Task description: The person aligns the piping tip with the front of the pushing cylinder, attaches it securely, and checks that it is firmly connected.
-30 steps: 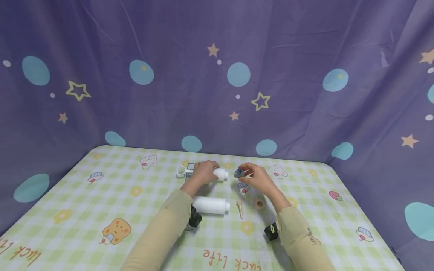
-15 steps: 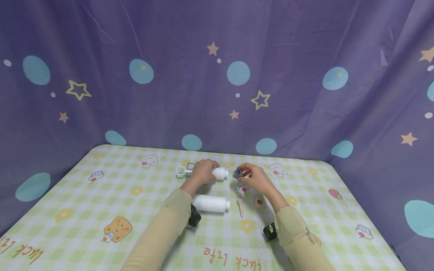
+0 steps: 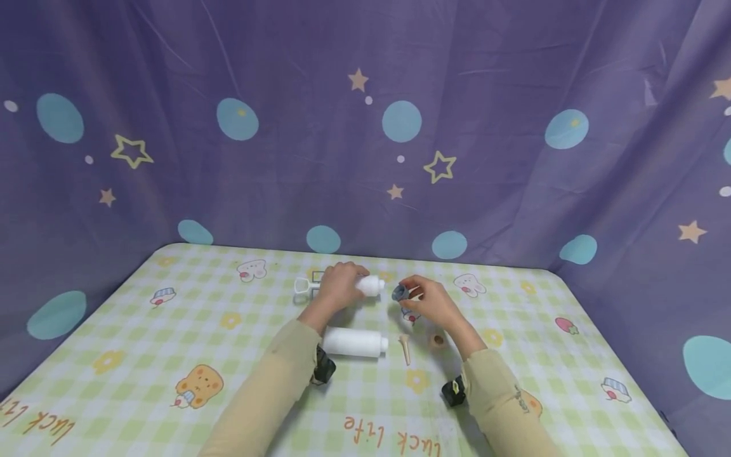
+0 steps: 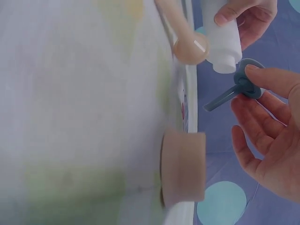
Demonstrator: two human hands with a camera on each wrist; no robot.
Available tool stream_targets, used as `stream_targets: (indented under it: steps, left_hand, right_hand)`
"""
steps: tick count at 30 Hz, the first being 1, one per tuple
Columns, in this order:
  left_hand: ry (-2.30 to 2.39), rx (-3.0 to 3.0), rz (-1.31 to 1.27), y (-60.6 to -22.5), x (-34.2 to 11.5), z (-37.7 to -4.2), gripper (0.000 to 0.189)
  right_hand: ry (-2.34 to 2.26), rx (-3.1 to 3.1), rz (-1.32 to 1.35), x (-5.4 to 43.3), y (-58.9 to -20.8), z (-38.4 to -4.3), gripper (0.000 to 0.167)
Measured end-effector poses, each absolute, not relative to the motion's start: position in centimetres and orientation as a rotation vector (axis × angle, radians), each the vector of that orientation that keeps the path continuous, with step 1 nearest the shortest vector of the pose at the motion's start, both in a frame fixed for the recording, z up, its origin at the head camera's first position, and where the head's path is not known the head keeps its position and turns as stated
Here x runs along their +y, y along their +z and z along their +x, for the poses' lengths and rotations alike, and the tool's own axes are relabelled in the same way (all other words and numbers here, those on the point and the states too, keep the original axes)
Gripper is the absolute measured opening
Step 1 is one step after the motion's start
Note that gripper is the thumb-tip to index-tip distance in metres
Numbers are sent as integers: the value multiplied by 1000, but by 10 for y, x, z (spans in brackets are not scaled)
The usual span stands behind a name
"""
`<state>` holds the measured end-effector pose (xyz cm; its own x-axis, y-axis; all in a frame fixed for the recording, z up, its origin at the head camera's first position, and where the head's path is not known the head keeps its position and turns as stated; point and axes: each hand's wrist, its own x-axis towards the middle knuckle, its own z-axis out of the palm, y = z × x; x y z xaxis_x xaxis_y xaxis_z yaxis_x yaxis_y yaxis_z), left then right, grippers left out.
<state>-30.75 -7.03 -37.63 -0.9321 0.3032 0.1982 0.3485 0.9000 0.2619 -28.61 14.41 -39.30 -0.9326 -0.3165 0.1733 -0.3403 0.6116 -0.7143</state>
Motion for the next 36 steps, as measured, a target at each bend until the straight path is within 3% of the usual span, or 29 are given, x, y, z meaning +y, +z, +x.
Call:
stream_targets:
  steps: [15, 36]
  left_hand:
    - [-695, -2735, -571, -371, -67, -289, 43]
    - [-586, -2520, -593, -356, -65, -263, 44]
  right_hand:
    - [1354, -2719, 527, 142, -398, -278, 39]
    - [1296, -2546, 590, 144, -374, -271, 35]
